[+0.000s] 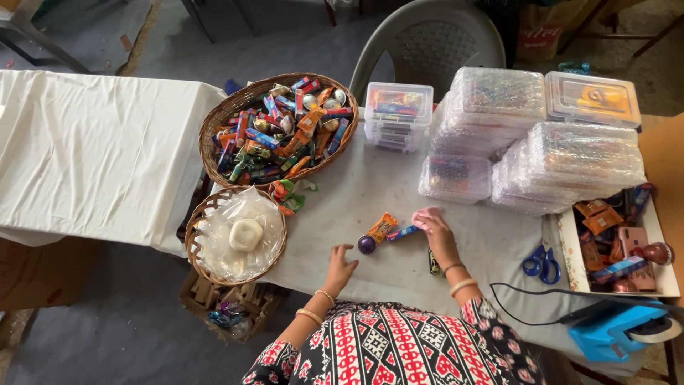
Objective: Sort various small items and package them into small plastic boxes and bags.
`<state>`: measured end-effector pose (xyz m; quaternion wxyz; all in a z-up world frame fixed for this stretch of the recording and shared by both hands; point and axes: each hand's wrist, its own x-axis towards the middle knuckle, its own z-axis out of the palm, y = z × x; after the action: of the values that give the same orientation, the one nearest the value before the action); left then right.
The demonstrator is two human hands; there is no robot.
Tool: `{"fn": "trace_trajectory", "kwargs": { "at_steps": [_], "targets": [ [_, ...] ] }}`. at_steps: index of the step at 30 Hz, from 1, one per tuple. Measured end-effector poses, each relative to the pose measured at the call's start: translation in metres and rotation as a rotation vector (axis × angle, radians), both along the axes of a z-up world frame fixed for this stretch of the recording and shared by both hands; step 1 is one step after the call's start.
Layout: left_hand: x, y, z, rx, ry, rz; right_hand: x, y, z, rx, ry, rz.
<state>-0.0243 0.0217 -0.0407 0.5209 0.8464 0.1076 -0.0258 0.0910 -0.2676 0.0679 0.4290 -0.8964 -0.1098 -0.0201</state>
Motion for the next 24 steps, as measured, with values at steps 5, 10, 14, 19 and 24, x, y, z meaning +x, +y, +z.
{"fn": "trace_trajectory", "kwargs": {
  "at_steps": [5, 10, 14, 19, 24],
  "targets": [
    [-0.008, 0.007, 0.006, 0.015, 0.006, 0.019, -0.032, -0.01, -0.027, -0.451, -0.075, -0.148],
    [-0.014, 0.002, 0.0, 0.023, 0.041, 0.022, -0.034, -0.013, -0.062, -0.455, -0.154, -0.061],
    [-0.019, 0.0, -0.003, 0.071, -0.05, -0.035, -0.008, -0.022, -0.084, -0.399, 0.014, -0.117],
    [-0.029, 0.003, -0.003, 0.07, -0.011, -0.053, 0.017, -0.008, -0.06, -0.392, 0.097, -0.245],
    [-0.044, 0.01, -0.002, 0.101, -0.028, -0.073, 0.024, 0.043, -0.005, -0.278, -0.356, -0.054]
  ]
}}
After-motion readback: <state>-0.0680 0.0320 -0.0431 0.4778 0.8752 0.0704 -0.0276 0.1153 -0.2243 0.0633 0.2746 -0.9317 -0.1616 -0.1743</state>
